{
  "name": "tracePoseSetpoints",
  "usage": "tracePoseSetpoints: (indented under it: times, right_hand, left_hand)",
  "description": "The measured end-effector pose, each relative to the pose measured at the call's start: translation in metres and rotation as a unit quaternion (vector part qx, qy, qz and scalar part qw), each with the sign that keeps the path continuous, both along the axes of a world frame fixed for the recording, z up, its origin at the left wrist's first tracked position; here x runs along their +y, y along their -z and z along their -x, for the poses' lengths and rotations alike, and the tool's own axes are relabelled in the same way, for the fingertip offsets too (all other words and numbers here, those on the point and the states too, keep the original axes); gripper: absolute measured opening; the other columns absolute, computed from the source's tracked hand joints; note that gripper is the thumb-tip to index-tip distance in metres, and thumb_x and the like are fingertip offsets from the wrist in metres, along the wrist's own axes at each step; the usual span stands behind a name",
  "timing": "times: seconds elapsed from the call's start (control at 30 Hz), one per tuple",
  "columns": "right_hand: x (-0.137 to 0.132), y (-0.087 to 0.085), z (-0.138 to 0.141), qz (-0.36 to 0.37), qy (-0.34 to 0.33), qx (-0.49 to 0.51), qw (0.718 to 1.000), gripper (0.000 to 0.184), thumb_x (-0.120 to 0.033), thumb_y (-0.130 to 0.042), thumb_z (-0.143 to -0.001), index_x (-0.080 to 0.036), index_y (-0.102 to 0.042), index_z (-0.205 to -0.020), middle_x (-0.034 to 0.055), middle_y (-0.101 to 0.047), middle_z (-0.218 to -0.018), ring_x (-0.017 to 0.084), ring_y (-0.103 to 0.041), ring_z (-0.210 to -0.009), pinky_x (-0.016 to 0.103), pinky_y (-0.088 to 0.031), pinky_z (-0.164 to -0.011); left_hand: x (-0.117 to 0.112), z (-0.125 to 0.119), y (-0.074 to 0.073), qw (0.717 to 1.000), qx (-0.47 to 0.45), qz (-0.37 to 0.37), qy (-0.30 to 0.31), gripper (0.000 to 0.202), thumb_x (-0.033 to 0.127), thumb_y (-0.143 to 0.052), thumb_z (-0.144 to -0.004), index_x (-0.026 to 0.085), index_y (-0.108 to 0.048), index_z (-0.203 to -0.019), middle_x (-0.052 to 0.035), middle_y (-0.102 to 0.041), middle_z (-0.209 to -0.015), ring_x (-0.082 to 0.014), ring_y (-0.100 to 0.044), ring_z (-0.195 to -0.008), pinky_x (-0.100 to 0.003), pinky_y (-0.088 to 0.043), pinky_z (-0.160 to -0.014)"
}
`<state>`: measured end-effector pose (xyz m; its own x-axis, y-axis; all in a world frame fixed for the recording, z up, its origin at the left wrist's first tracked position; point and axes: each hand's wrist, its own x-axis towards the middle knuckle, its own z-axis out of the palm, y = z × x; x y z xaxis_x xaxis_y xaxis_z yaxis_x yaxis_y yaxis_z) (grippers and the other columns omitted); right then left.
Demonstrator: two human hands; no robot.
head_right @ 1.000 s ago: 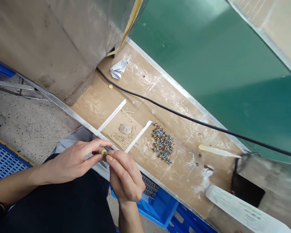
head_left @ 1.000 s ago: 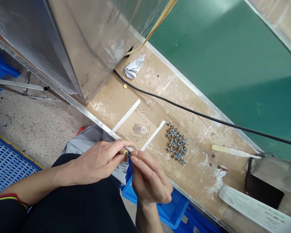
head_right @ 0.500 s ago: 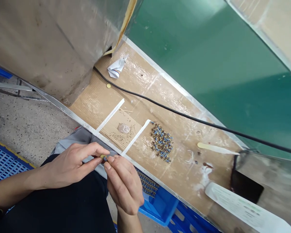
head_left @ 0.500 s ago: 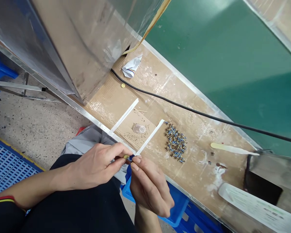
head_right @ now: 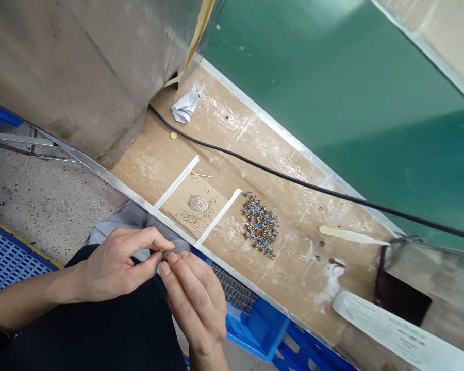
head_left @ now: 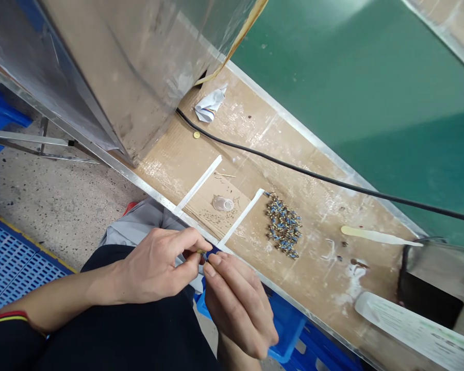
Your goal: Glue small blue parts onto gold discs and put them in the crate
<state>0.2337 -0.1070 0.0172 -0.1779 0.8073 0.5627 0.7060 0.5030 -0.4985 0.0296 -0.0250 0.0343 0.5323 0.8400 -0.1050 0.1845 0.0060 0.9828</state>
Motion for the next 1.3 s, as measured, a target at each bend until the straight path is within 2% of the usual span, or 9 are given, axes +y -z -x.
tracePoseSetpoints:
  times: [0.2,0.43,0.57,0.77,0.93,1.0,1.1,1.17,1.3]
  right_hand:
    - [0.003,0.003,0.005,-0.018,0.002,0.000,1.000,0.053,0.004,-0.087,-0.092,-0.014,-0.081,-0.141,0.0114,-0.086,-0.131,0.030,-0.087,-0.112,0.045,-0.081,-0.092]
    - [0.002,0.013,0.004,-0.051,0.054,0.019,0.997,0.051,0.001,-0.087,-0.093,-0.026,-0.084,-0.136,0.0071,-0.087,-0.133,0.028,-0.088,-0.106,0.045,-0.081,-0.090]
    - [0.000,0.012,0.001,-0.064,0.043,0.019,0.997,0.053,0.005,-0.089,-0.088,-0.018,-0.084,-0.135,0.0097,-0.087,-0.132,0.028,-0.088,-0.109,0.044,-0.081,-0.093]
    - [-0.004,0.013,0.001,-0.062,0.037,0.019,0.997,0.051,0.004,-0.087,-0.089,-0.020,-0.085,-0.133,0.0086,-0.086,-0.133,0.030,-0.087,-0.112,0.045,-0.082,-0.093]
    - [0.003,0.009,0.008,-0.069,0.034,0.067,0.995,0.043,-0.002,-0.085,-0.096,-0.018,-0.083,-0.136,0.0085,-0.088,-0.122,0.028,-0.086,-0.110,0.046,-0.081,-0.090]
    - [0.007,0.007,0.009,-0.051,0.067,0.114,0.990,0.041,-0.004,-0.080,-0.101,-0.021,-0.082,-0.138,0.0077,-0.088,-0.122,0.027,-0.087,-0.107,0.046,-0.079,-0.086]
    - [0.013,0.005,0.008,0.031,0.113,0.165,0.979,0.042,0.000,-0.081,-0.097,-0.026,-0.084,-0.130,0.0047,-0.088,-0.117,0.023,-0.087,-0.099,0.041,-0.076,-0.083]
    - [0.016,0.005,0.007,0.078,0.100,0.188,0.974,0.039,0.001,-0.083,-0.095,-0.027,-0.085,-0.122,0.0034,-0.088,-0.110,0.022,-0.086,-0.095,0.038,-0.075,-0.083]
    - [0.019,0.006,0.006,0.098,0.078,0.216,0.968,0.034,0.000,-0.082,-0.096,-0.027,-0.085,-0.116,0.0032,-0.087,-0.105,0.021,-0.085,-0.091,0.037,-0.073,-0.081]
  left_hand:
    - [0.000,-0.002,0.005,1.000,-0.002,-0.004,-0.009,0.020,0.008,-0.062,-0.106,0.021,-0.075,-0.115,-0.0011,-0.086,-0.106,-0.0171,-0.083,-0.094,-0.028,-0.060,-0.085]
    - [0.000,0.000,0.002,0.997,-0.030,0.064,0.005,0.030,0.012,-0.066,-0.109,0.023,-0.073,-0.136,-0.0022,-0.088,-0.115,-0.0201,-0.087,-0.111,-0.029,-0.066,-0.095]
    - [0.001,-0.001,0.000,0.991,-0.077,0.110,-0.017,0.015,0.015,-0.070,-0.110,0.021,-0.077,-0.121,-0.0023,-0.090,-0.114,-0.0185,-0.088,-0.107,-0.026,-0.068,-0.094]
    - [0.001,-0.003,0.001,0.993,-0.070,0.061,-0.076,0.011,0.013,-0.078,-0.103,0.020,-0.086,-0.105,0.0007,-0.090,-0.096,-0.0138,-0.085,-0.085,-0.021,-0.065,-0.078]
    - [-0.001,-0.004,0.003,0.992,-0.080,0.029,-0.091,0.010,0.011,-0.078,-0.101,0.018,-0.085,-0.104,-0.0015,-0.090,-0.098,-0.0154,-0.086,-0.087,-0.023,-0.067,-0.083]
    - [-0.002,-0.004,0.003,0.992,-0.075,0.025,-0.093,0.011,0.010,-0.078,-0.101,0.018,-0.085,-0.104,-0.0013,-0.090,-0.097,-0.0151,-0.086,-0.086,-0.022,-0.067,-0.081]
    - [-0.003,-0.005,0.005,0.994,-0.058,0.014,-0.095,0.014,0.009,-0.077,-0.100,0.020,-0.085,-0.103,-0.0001,-0.090,-0.095,-0.0144,-0.085,-0.082,-0.022,-0.066,-0.076]
    - [-0.003,-0.005,0.006,0.994,-0.048,0.003,-0.093,0.015,0.008,-0.076,-0.100,0.021,-0.084,-0.103,0.0009,-0.089,-0.093,-0.0139,-0.083,-0.079,-0.022,-0.065,-0.075]
    - [-0.003,-0.007,0.007,0.995,-0.035,-0.028,-0.087,0.016,0.006,-0.076,-0.099,0.021,-0.082,-0.101,0.0028,-0.087,-0.091,-0.0118,-0.082,-0.076,-0.020,-0.064,-0.076]
